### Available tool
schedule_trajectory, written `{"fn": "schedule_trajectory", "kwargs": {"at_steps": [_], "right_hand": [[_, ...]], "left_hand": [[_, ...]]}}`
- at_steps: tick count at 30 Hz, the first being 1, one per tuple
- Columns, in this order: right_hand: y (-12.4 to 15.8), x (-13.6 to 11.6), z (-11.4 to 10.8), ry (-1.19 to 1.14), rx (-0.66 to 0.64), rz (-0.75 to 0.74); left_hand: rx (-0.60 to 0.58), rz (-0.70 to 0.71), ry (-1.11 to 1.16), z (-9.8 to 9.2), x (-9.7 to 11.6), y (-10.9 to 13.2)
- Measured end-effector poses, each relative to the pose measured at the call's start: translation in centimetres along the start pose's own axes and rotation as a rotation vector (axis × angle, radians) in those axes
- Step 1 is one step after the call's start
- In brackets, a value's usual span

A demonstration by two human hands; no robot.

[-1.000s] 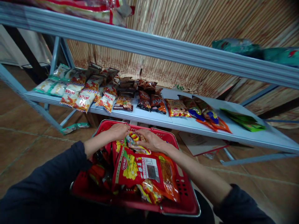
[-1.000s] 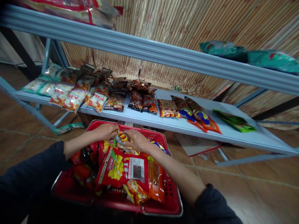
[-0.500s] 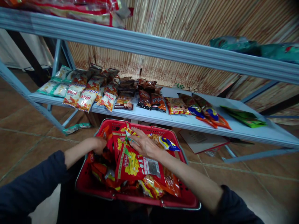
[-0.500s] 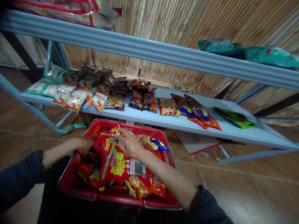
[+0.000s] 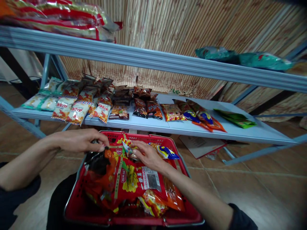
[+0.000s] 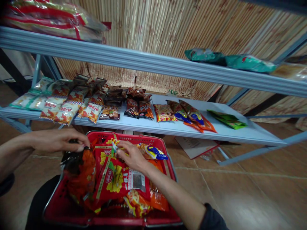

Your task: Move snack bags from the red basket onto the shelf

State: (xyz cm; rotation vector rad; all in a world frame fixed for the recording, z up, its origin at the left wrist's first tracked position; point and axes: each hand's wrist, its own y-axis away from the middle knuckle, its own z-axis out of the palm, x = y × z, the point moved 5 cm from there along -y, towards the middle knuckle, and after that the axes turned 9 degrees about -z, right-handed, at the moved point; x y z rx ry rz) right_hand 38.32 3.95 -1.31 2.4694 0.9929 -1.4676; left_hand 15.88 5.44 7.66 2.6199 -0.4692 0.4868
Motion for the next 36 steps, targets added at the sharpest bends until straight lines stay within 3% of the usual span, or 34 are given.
{"fn": "schedule_trajectory", "kwargs": {"at_steps": [2, 4, 8, 10, 12, 14, 17, 20, 24, 31, 33, 36], "right_hand": [[0.0, 0.5, 0.3, -0.328, 0.066, 0.227], [0.3, 1.0, 0.8, -0.641, 0.132, 0.445], [1.0, 2.1, 0.5, -0.994, 0.271, 0.649], [1.9, 2.7, -0.2, -1.024, 0.297, 0.703], [2.8, 3.0, -0.6, -1.017, 0.241, 0.69], [3.5, 3.0, -1.1, -1.005, 0.255, 0.615], [4.1, 2.9, -2.1, -0.976, 0.49, 0.527], [4.3, 2.3, -2.6, -0.933, 0.672, 0.463], [4.6, 1.4, -3.1, -0.924, 0.815, 0.358], [6.1, 2.8, -2.7, -1.056, 0.869, 0.48], [6.3, 3.1, -2.5, -1.021, 0.883, 0.478], [6.6, 3.2, -2.3, -0.943, 0.947, 0.448]], "left_hand": [[-0.035, 0.102, 0.226, -0.6, 1.0, -0.7], [0.165, 0.148, 0.388, -0.5, 1.6, -1.8], [0.534, 0.094, 0.548, 3.6, 2.5, -2.7], [0.575, 0.147, 0.566, 6.3, 3.5, -2.2], [0.562, 0.155, 0.623, 8.4, 4.0, -1.7], [0.603, 0.038, 0.768, 9.7, 3.6, -1.2], [0.552, -0.194, 1.113, 11.6, 2.9, -1.4], [0.39, -0.22, 1.369, 13.2, 3.9, -2.2], [0.491, -0.239, 1.638, 13.6, 3.9, -2.8], [0.575, -0.241, 1.435, 13.3, 2.9, -4.1], [0.695, -0.235, 1.273, 12.9, 2.6, -4.0], [0.982, -0.23, 1.043, 11.9, 2.4, -3.2]]}}
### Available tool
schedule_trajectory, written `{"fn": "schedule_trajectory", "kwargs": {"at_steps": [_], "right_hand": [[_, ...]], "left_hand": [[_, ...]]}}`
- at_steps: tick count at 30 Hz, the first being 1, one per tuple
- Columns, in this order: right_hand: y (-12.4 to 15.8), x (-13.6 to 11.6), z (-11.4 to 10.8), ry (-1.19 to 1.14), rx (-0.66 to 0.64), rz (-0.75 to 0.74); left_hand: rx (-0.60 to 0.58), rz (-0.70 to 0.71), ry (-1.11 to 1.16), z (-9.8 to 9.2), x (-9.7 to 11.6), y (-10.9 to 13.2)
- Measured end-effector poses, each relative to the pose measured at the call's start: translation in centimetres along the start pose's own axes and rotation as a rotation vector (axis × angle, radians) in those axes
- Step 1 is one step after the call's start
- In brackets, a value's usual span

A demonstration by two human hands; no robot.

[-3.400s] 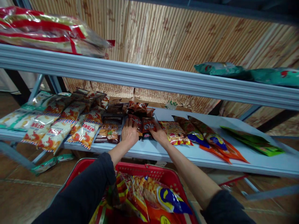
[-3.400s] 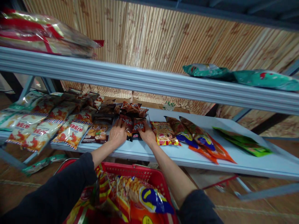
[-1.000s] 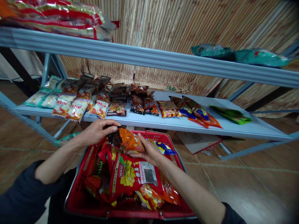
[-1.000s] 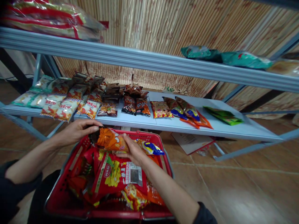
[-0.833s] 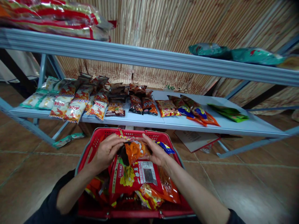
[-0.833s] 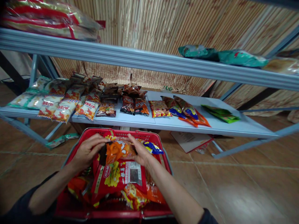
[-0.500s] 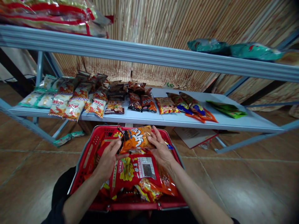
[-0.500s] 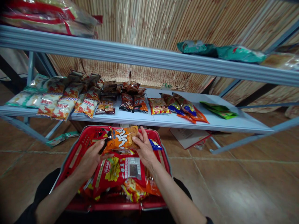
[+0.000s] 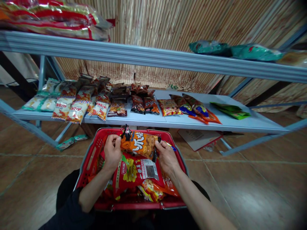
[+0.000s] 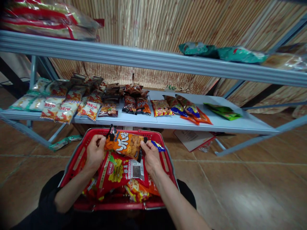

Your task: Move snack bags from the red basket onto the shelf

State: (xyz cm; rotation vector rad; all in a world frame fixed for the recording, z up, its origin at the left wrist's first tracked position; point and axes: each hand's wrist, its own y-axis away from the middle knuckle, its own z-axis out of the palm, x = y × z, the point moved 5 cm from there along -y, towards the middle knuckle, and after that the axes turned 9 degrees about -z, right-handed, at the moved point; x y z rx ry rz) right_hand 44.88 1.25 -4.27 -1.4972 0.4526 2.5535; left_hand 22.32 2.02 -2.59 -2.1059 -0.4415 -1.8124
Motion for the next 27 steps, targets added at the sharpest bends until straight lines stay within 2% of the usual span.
{"fn": "schedule_trajectory", "kwargs": {"at_steps": [2, 4, 6, 10, 12, 14, 16, 20, 22, 26, 27], "right_hand": [[0.2, 0.2, -0.1, -0.004, 0.027, -0.045], [0.3, 0.4, -0.4, -0.016, 0.049, -0.082], [0.4, 0.6, -1.0, -0.029, 0.08, -0.099], [0.7, 1.1, -2.3, -0.036, 0.09, -0.057], [0.9, 1.1, -2.5, -0.022, 0.063, -0.059], [1.0, 0.9, -2.5, 0.015, 0.041, -0.091], [1.1, 0.5, -2.6, 0.07, 0.034, -0.136], [1.1, 0.1, -2.9, 0.095, 0.053, -0.177], [1.4, 0.1, -2.8, 0.085, 0.065, -0.182], [2.5, 0.6, -1.8, 0.075, 0.085, -0.193], [2.7, 0.7, -1.7, 0.069, 0.093, -0.2]], "left_hand": [[0.138, 0.047, 0.026, -0.4, 0.1, -0.1], [0.191, 0.001, 0.09, -0.4, -0.1, -0.4], [0.088, -0.072, 0.124, 0.2, -0.2, -1.2], [-0.324, -0.132, 0.089, 1.8, 1.4, -2.9], [-0.448, -0.166, 0.033, 2.3, 2.1, -3.5], [-0.498, -0.191, -0.052, 2.6, 2.5, -3.9], [-0.5, -0.201, -0.107, 2.9, 2.6, -4.1], [-0.525, -0.233, -0.019, 3.7, 2.1, -4.0], [-0.468, -0.208, -0.028, 3.8, 1.7, -4.1], [-0.092, 0.089, -0.278, 3.4, 2.5, -4.6], [-0.037, 0.157, -0.329, 3.5, 2.9, -4.7]]}}
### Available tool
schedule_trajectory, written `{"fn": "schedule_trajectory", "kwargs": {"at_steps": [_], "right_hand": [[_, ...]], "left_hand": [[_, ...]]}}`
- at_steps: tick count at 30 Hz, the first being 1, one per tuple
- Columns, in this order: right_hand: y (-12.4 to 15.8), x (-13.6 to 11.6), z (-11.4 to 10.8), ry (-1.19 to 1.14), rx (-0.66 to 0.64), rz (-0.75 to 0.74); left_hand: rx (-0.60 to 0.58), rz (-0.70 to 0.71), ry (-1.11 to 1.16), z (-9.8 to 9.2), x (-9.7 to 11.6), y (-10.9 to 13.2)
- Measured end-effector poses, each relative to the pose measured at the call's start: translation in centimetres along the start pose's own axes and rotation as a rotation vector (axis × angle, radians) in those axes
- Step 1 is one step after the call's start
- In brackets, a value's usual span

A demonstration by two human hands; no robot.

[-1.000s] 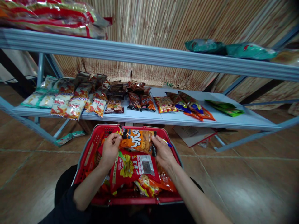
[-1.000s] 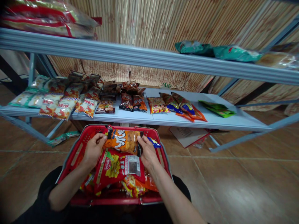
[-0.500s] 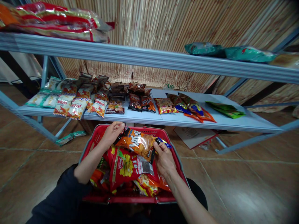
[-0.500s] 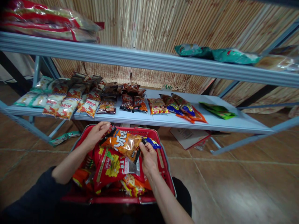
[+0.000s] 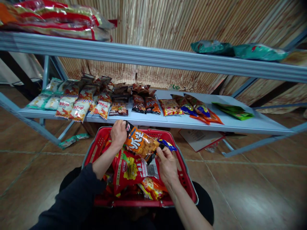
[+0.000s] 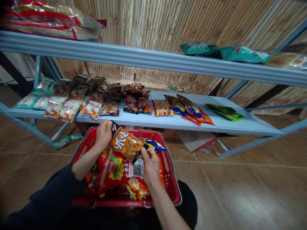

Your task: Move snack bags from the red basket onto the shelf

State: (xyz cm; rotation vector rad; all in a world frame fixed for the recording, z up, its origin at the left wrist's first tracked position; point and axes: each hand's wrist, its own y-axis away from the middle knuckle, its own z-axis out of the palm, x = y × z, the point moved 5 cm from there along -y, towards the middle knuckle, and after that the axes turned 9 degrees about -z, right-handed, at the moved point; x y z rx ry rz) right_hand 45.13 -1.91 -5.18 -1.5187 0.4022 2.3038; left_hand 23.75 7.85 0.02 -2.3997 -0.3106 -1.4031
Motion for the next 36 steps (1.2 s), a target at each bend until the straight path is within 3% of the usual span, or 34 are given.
{"fn": "schedule_trajectory", "kwargs": {"at_steps": [2, 4, 8, 11, 15, 18, 20, 23, 24, 26, 28, 30, 32, 36], "right_hand": [[0.4, 0.3, -0.1, 0.008, 0.008, 0.0], [0.6, 0.6, -0.4, 0.063, -0.044, 0.042], [-0.2, -1.0, 0.0, 0.166, -0.221, 0.002], [-1.3, -3.2, 2.4, 0.208, -0.337, -0.086], [-2.4, -3.5, 6.3, 0.242, -0.509, -0.082], [-2.9, -2.1, 6.9, 0.17, -0.482, 0.001], [-3.2, -1.3, 6.1, 0.062, -0.357, 0.061], [-3.8, -0.6, 4.6, -0.079, -0.174, 0.119], [-4.0, -0.5, 4.2, -0.12, -0.118, 0.131], [-4.5, -0.1, 3.5, -0.191, -0.009, 0.151], [-4.9, 0.3, 3.0, -0.234, 0.069, 0.154], [-5.3, 0.6, 2.8, -0.237, 0.069, 0.15], [-5.7, 0.5, 2.8, -0.189, 0.01, 0.142], [-6.7, -1.3, 3.2, 0.116, -0.231, 0.021]], "left_hand": [[0.017, 0.099, -0.061, 0.0, 1.0, -0.4], [-0.049, 0.208, -0.108, 0.0, 2.3, -0.9], [-0.332, 0.423, -0.24, 0.5, 4.6, -0.9], [-0.55, 0.521, -0.289, 1.9, 5.8, 0.7], [-0.691, 0.544, -0.173, 3.4, 7.2, 2.6], [-0.718, 0.465, -0.066, 3.2, 7.3, 2.0], [-0.625, 0.365, 0.007, 2.2, 6.5, 0.8], [-0.443, 0.093, 0.181, 0.5, 3.2, 0.1], [-0.443, -0.034, 0.261, 0.3, 1.8, 0.7], [-0.536, -0.273, 0.35, 0.8, -0.9, 3.0], [-0.712, -0.402, 0.433, 1.8, -2.5, 6.1], [-0.793, -0.445, 0.496, 2.4, -3.1, 8.4], [-0.778, -0.44, 0.536, 2.5, -3.4, 9.4], [-0.678, -0.379, 0.461, 1.9, -3.9, 8.4]]}}
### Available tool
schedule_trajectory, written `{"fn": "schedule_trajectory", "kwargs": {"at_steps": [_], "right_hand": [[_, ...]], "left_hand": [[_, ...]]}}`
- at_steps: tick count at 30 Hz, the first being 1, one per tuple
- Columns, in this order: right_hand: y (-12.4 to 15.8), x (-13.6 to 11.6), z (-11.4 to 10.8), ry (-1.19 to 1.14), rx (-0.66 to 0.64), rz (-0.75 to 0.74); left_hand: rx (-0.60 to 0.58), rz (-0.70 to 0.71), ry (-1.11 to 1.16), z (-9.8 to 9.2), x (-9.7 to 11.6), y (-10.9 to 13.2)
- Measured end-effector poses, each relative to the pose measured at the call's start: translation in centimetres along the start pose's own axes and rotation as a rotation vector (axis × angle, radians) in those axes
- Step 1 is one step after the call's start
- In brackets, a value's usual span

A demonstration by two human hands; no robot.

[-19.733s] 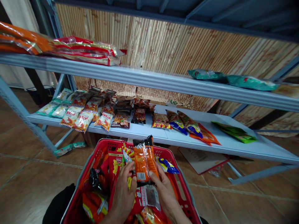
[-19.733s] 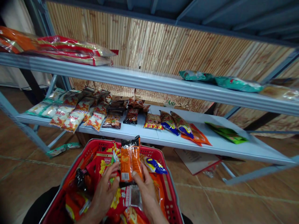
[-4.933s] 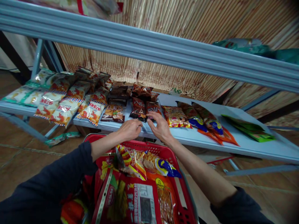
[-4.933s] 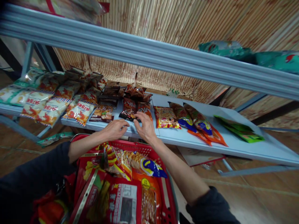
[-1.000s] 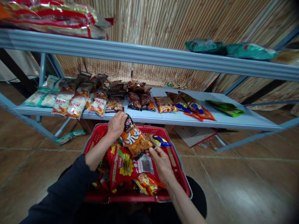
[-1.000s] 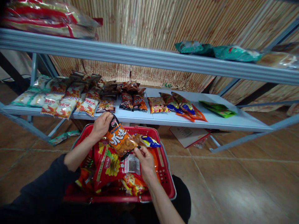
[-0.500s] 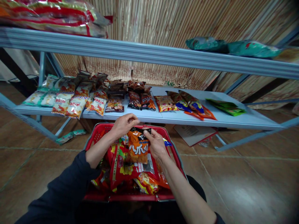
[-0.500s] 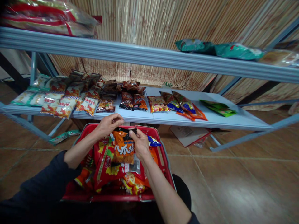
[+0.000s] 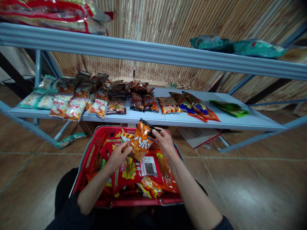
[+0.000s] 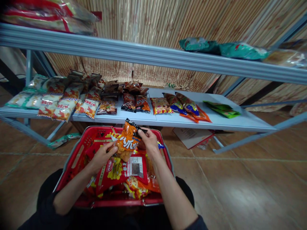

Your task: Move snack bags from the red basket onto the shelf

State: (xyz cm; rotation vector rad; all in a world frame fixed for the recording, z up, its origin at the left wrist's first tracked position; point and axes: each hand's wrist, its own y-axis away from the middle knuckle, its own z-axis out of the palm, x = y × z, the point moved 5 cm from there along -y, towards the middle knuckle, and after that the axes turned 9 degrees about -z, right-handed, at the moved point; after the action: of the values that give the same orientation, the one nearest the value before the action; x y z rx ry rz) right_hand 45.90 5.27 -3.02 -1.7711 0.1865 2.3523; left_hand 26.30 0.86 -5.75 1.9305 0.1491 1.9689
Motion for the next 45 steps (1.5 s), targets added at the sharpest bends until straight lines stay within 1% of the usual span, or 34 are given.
{"fn": "schedule_trajectory", "kwargs": {"at_steps": [2, 3, 5, 8, 11, 13, 15, 18, 21, 23, 26, 30, 34, 38, 40, 42, 45], "right_hand": [[-0.6, -1.4, 0.1, 0.177, -0.089, -0.092], [-1.0, -2.1, 0.1, 0.231, -0.102, -0.136], [-1.6, -3.3, 0.0, 0.282, -0.085, -0.206], [-2.2, -4.0, 0.6, 0.337, -0.145, -0.216], [-2.4, -4.1, 1.5, 0.407, -0.228, -0.196], [-2.4, -4.2, 2.0, 0.419, -0.254, -0.198], [-2.5, -4.2, 2.3, 0.392, -0.241, -0.202], [-2.8, -4.1, 2.2, 0.325, -0.176, -0.199], [-3.0, -3.6, 2.0, 0.314, -0.158, -0.187], [-3.0, -3.4, 2.1, 0.316, -0.159, -0.178], [-3.0, -3.2, 2.3, 0.313, -0.155, -0.191], [-3.6, -3.2, 2.4, 0.339, -0.119, -0.262], [-4.2, -2.6, 1.8, 0.372, -0.022, -0.299], [-4.3, -1.8, 1.4, 0.45, 0.049, -0.318], [-4.3, -1.6, 1.5, 0.486, 0.026, -0.306], [-4.4, -1.7, 1.9, 0.522, -0.053, -0.295], [-4.6, -2.4, 2.4, 0.562, -0.175, -0.277]], "left_hand": [[0.017, 0.021, -0.058, -0.8, 0.2, -0.3], [0.021, 0.03, -0.077, -1.0, 0.3, -0.5], [0.026, 0.039, -0.098, -1.3, 0.3, -0.5], [0.036, 0.039, -0.136, -1.3, 0.3, -0.3], [0.0, 0.065, -0.176, -0.7, 0.4, 0.1], [-0.003, 0.067, -0.162, -0.6, 0.5, 0.2], [0.036, 0.026, -0.102, -0.8, 0.2, 0.2], [0.084, -0.049, 0.042, -1.2, -0.6, 0.3], [0.095, -0.068, 0.201, -1.4, -1.3, 0.6], [0.111, -0.074, 0.259, -1.4, -1.8, 0.9], [0.148, -0.076, 0.263, -1.3, -2.2, 1.3], [0.196, -0.034, 0.219, -1.0, -2.4, 1.5], [0.317, 0.007, 0.176, -1.0, -2.8, 1.7], [0.388, 0.019, 0.286, -0.9, -3.6, 1.8], [0.412, 0.033, 0.36, -0.9, -4.0, 1.9], [0.419, 0.024, 0.423, -1.0, -4.2, 2.0], [0.425, -0.035, 0.481, -1.1, -4.7, 2.1]]}}
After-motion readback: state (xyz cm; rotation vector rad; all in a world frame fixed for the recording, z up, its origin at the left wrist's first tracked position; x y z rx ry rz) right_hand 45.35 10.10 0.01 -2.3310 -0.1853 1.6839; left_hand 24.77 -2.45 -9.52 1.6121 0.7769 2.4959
